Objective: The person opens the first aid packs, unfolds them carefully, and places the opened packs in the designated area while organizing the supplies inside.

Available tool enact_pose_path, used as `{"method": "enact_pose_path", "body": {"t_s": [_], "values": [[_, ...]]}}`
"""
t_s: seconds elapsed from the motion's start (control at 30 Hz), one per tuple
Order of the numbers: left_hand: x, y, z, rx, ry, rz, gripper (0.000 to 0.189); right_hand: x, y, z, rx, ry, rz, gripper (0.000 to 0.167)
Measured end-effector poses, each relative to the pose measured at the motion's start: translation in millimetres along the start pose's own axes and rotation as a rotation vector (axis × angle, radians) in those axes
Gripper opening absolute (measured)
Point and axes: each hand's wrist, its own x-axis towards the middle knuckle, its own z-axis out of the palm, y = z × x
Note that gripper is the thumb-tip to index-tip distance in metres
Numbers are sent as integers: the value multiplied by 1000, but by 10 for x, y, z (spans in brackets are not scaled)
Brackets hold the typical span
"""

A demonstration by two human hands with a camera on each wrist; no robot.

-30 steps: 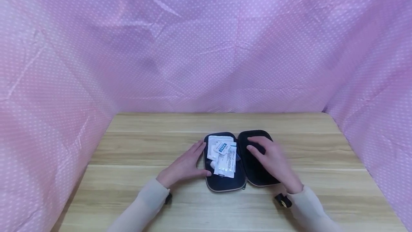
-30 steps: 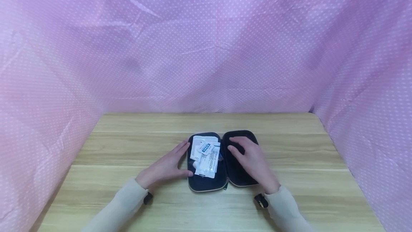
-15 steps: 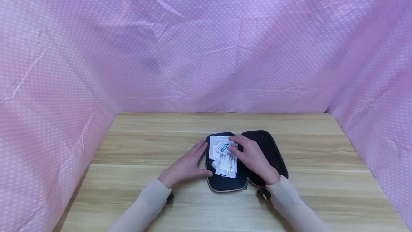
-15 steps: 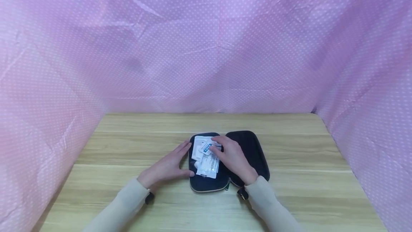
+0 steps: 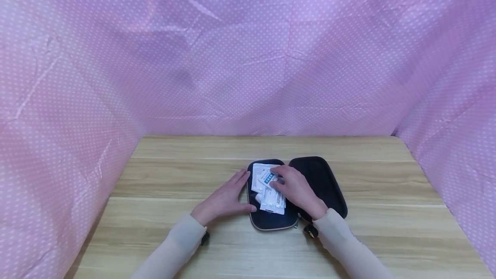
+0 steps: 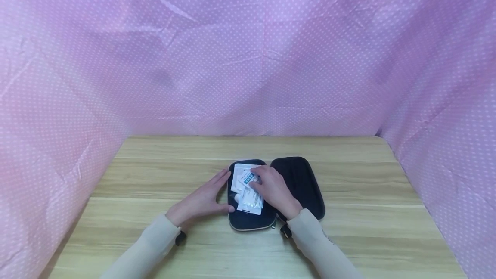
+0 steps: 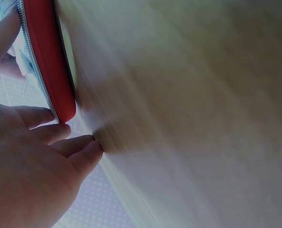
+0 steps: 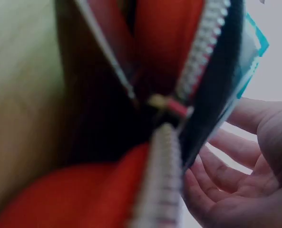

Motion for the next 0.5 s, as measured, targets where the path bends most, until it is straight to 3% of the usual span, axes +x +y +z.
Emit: {"method": "enact_pose_path", "body": {"t_s": [0.27, 0.5], "values": [[10, -9, 0, -2, 3, 3, 110, -44, 6, -41, 5, 36, -7, 46], [7, -6, -8, -14, -5, -4, 110, -76, 51, -111, 31, 78, -13, 39]]}}
